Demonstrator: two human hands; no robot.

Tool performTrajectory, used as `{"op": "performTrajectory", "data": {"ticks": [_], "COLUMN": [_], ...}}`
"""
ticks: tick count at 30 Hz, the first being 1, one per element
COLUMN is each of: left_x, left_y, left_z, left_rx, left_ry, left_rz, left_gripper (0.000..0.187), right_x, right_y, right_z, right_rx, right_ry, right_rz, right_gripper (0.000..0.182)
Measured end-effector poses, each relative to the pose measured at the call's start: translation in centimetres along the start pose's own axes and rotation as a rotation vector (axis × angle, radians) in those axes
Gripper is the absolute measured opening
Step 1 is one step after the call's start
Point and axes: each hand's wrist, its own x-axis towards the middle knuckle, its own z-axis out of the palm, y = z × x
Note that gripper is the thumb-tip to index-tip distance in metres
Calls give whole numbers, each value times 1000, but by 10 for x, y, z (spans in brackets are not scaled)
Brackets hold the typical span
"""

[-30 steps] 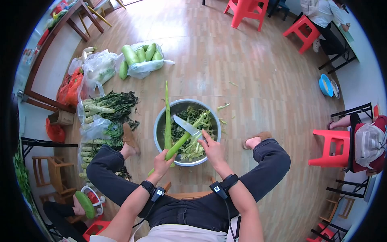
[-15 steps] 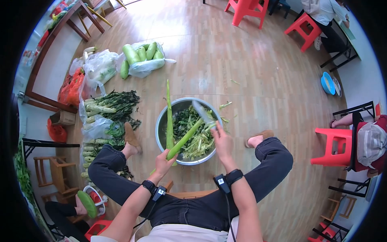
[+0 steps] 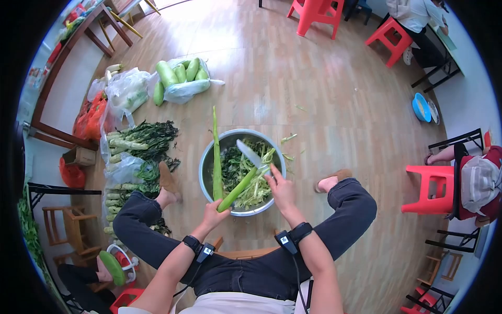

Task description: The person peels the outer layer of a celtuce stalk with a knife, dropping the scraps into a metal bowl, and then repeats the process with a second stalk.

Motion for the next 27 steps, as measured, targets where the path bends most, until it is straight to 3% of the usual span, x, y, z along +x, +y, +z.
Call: {"op": "performTrajectory", "data": {"ticks": [2, 3, 5, 6, 13, 14, 17, 19, 21, 23, 25, 27], "left_x": [0, 0, -3, -3, -3, -3, -5, -3, -2, -6, -6, -7], "left_y": [3, 4, 2, 1, 0, -1, -1, -3, -2, 0, 4, -1], "left_z": [1, -1, -6, -5, -1, -3, -5, 1, 2, -3, -5, -3], "left_rx": [-7, 21, 61, 45, 48, 56, 66, 72, 72, 88, 57, 67], "left_ry": [19, 17, 13, 1, 14, 12, -28, 34, 39, 41, 26, 16], "left_rz": [22, 32, 37, 16, 73, 69, 0, 110, 112, 99, 79, 64], "left_gripper": [27, 27, 27, 28, 26, 26, 28, 26, 26, 26, 26, 26], "right_x": [-9, -9, -3, 5, -9, -3, 7, 3, -4, -1, 8, 8], "right_y": [4, 1, -2, 4, 2, 0, 2, 6, 7, 10, 3, 8], "right_z": [10, 9, 6, 4, 5, 0, -8, -5, -2, -1, -11, -8], "right_rx": [-101, -97, -34, 51, -201, -67, -151, -189, -239, -229, -53, -119], "right_ry": [-1, -6, -25, 113, 32, 0, 123, 146, 54, 44, 124, 112], "right_rz": [-148, -148, 51, -35, -153, 33, -13, -39, -138, -133, 21, 49], "right_gripper": [43, 43, 43, 42, 41, 41, 41, 42, 43, 44, 43, 43]}}
